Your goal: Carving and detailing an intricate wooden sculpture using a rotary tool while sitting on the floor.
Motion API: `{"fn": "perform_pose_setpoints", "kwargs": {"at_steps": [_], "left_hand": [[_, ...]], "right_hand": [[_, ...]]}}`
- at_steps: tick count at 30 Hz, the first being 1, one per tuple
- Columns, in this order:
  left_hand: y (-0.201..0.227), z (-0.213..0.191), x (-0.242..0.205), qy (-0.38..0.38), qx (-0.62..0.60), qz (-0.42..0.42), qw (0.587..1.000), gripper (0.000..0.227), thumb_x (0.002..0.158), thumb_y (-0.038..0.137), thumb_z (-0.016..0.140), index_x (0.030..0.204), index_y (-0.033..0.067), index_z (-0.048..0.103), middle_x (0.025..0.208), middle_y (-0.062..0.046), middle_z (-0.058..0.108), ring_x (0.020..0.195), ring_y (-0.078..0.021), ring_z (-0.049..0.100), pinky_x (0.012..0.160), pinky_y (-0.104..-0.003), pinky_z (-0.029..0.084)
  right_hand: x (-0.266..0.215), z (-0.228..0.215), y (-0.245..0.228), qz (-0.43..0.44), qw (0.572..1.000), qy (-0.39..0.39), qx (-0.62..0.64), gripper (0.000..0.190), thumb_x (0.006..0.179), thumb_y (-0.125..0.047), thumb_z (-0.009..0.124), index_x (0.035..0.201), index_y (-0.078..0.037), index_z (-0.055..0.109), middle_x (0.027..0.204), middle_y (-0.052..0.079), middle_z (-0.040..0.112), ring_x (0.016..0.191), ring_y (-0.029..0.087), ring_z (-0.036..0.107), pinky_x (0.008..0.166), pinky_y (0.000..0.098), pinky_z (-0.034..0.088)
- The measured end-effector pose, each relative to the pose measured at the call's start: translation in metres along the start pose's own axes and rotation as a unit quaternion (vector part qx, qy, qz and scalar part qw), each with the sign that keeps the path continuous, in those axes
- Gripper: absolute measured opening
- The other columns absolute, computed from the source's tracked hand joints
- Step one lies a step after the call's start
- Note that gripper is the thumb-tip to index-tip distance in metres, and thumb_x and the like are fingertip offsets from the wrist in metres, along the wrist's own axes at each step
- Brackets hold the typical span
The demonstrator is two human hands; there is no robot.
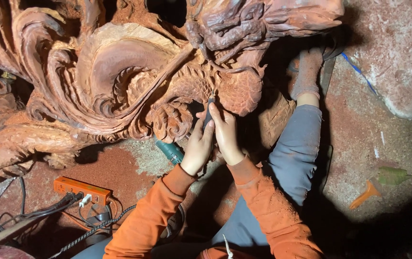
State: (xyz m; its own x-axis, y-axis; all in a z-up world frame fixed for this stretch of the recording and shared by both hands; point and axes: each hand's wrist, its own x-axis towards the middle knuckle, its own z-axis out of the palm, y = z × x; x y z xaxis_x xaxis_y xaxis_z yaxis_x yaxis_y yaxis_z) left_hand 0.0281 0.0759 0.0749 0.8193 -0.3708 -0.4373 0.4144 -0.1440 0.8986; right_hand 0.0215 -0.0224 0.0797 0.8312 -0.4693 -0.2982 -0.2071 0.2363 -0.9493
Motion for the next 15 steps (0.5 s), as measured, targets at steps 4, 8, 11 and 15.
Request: {"fn": "perform_pose_setpoints", "kwargs": {"at_steps": [4, 8, 11, 15], "left_hand": [[0.031, 0.016, -0.012, 0.013, -0.100, -0.034, 0.994, 0.052, 0.107, 0.035, 0.040, 0.134, -0.0094, 0.046, 0.073, -0.018, 0.054, 0.043, -0.0201, 0.057, 0.032, -0.030, 0.052], [0.033, 0.032, -0.009, 0.020, -0.196, -0.062, 0.978, 0.048, 0.107, 0.034, 0.044, 0.133, -0.0062, 0.043, 0.070, -0.016, 0.051, 0.042, -0.0226, 0.057, 0.026, -0.033, 0.049], [0.035, 0.036, -0.009, 0.027, -0.227, -0.067, 0.971, 0.047, 0.107, 0.034, 0.045, 0.130, -0.0066, 0.042, 0.069, -0.017, 0.051, 0.042, -0.0225, 0.057, 0.026, -0.034, 0.049], [0.012, 0.025, 0.008, 0.020, -0.183, -0.078, 0.980, 0.047, 0.107, 0.035, 0.046, 0.127, -0.0077, 0.045, 0.067, -0.018, 0.053, 0.042, -0.0230, 0.058, 0.026, -0.036, 0.049]], "right_hand": [[-0.010, 0.010, -0.030, 0.033, 0.999, 0.013, -0.014, 0.039, 0.098, -0.042, 0.065, 0.092, -0.006, 0.078, 0.091, 0.007, 0.078, 0.089, 0.016, 0.069, 0.085, 0.0335, 0.058], [-0.017, 0.011, -0.054, 0.068, 0.997, 0.026, -0.022, 0.040, 0.096, -0.043, 0.066, 0.091, -0.006, 0.078, 0.088, 0.007, 0.076, 0.083, 0.016, 0.067, 0.077, 0.0308, 0.055], [-0.020, 0.013, -0.068, 0.098, 0.994, 0.030, -0.036, 0.040, 0.094, -0.044, 0.067, 0.091, -0.005, 0.077, 0.085, 0.006, 0.075, 0.077, 0.015, 0.065, 0.069, 0.0285, 0.053], [-0.020, 0.013, -0.078, 0.149, 0.987, 0.049, -0.044, 0.042, 0.091, -0.046, 0.068, 0.090, -0.005, 0.076, 0.081, 0.005, 0.074, 0.068, 0.015, 0.062, 0.058, 0.0250, 0.050]]}}
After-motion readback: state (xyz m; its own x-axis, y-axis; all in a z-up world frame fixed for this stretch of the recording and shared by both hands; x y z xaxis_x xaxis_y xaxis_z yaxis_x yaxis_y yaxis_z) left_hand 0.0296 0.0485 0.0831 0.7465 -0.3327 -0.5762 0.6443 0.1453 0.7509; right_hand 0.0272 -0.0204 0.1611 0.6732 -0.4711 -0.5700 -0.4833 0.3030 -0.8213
